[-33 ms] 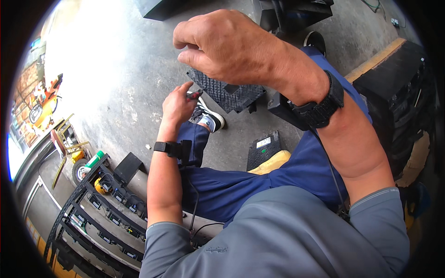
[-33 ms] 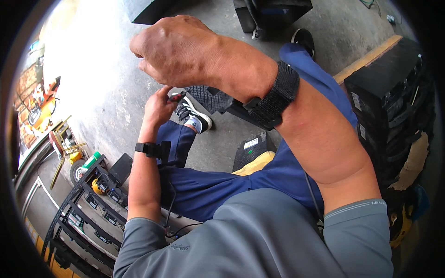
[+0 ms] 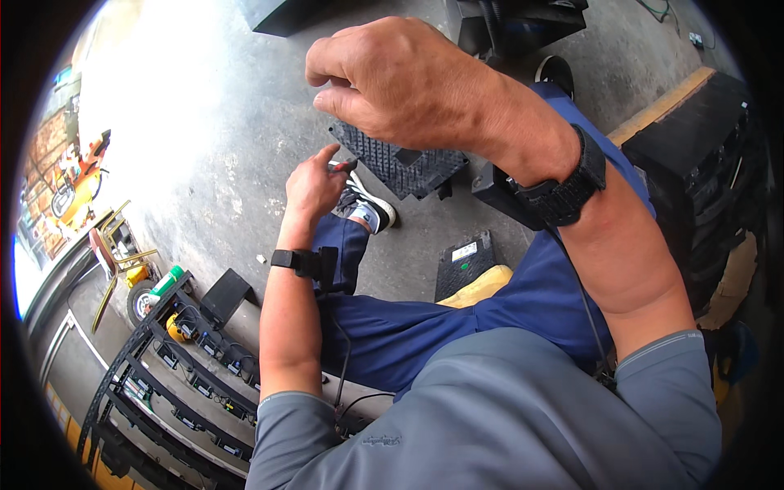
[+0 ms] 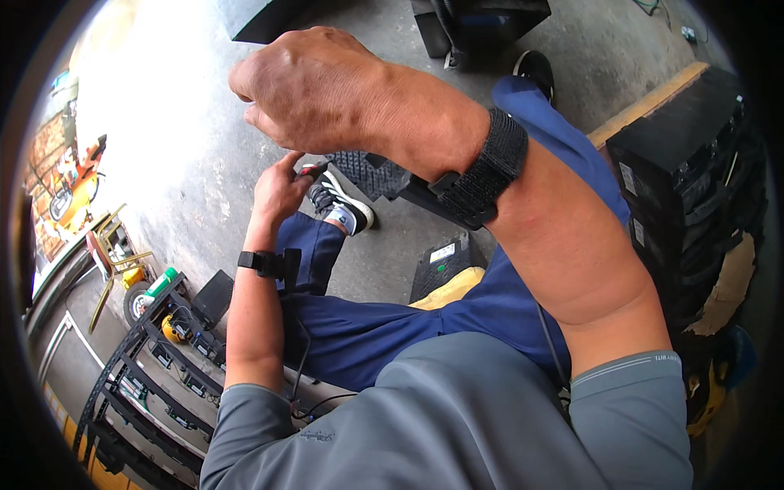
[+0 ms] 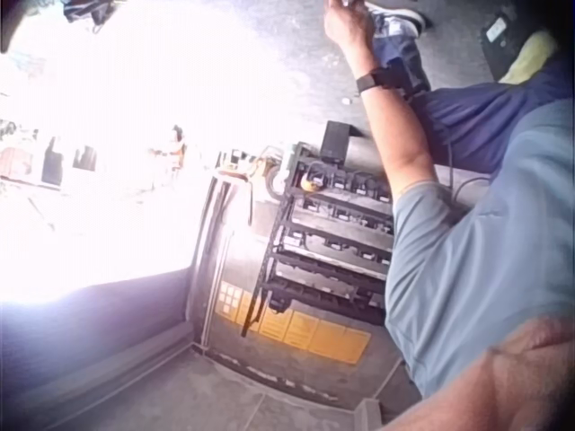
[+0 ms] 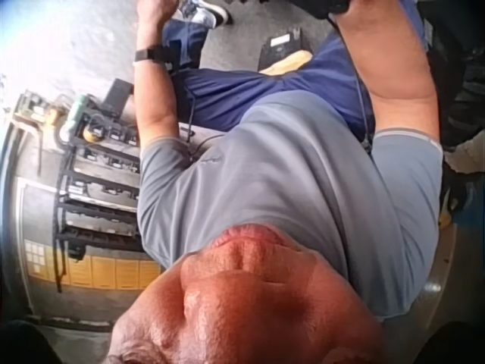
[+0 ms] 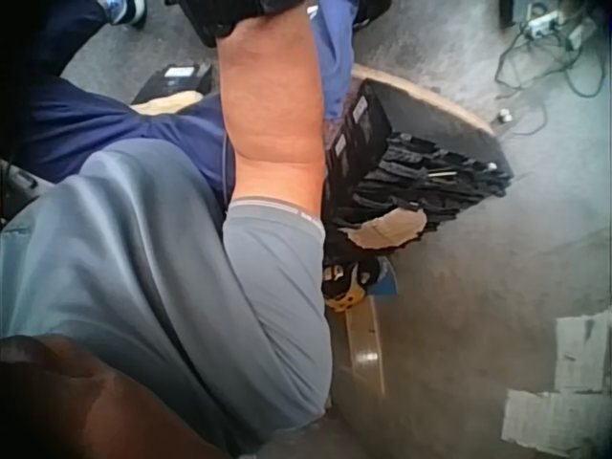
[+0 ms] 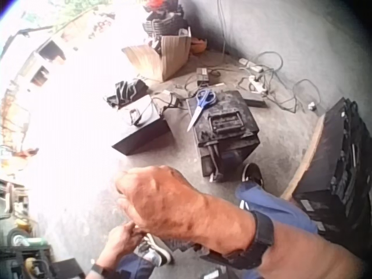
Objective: Unscrewing a component from a carbon fiber patterned battery box using a screwdriver.
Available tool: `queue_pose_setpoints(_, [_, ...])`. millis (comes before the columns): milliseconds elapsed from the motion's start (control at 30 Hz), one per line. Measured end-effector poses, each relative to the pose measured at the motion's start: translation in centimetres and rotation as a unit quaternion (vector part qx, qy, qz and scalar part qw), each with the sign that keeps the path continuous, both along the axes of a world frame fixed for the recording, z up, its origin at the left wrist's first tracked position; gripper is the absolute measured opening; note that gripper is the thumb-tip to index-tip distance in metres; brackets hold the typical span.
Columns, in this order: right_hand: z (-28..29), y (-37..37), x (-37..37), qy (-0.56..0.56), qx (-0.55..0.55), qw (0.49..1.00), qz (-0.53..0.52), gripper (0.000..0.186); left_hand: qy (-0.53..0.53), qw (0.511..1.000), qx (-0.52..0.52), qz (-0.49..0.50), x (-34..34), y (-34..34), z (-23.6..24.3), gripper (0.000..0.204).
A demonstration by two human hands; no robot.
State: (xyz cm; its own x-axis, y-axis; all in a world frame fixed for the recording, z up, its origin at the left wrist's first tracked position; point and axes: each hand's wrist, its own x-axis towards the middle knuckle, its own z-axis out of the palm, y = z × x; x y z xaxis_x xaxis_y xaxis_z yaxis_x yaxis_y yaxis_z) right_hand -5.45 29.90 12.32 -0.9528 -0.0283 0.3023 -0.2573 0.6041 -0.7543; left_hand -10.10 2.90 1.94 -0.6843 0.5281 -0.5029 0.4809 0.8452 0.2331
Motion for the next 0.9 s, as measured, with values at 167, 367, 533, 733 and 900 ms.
queue_pose_setpoints(167, [-0.2,-0.1,-0.1,0.004,0.000,1.000,-0.007,0.014,-0.037,0.994,-0.063,0.080,-0.5,-0.5,-0.5,0.053])
queue_pose_setpoints(367, [-0.2,-0.2,-0.1,0.012,0.009,1.000,-0.010,0.014,-0.033,0.999,0.000,0.021,0.0,0.2,0.6,0.047])
queue_pose_setpoints(533, [-0.3,-0.1,-0.1,0.022,0.002,1.000,-0.012,0.013,-0.073,0.989,-0.089,0.088,-0.7,0.2,0.2,0.053])
queue_pose_setpoints(733, [0.2,-0.2,-0.1,-0.011,0.015,1.000,-0.006,0.013,-0.026,0.999,-0.025,0.019,-0.1,0.2,0.8,0.049])
queue_pose_setpoints(900, [-0.4,-0.3,0.0,0.026,-0.005,0.999,-0.017,0.012,-0.064,0.993,-0.082,0.062,-0.7,0.1,-0.1,0.057])
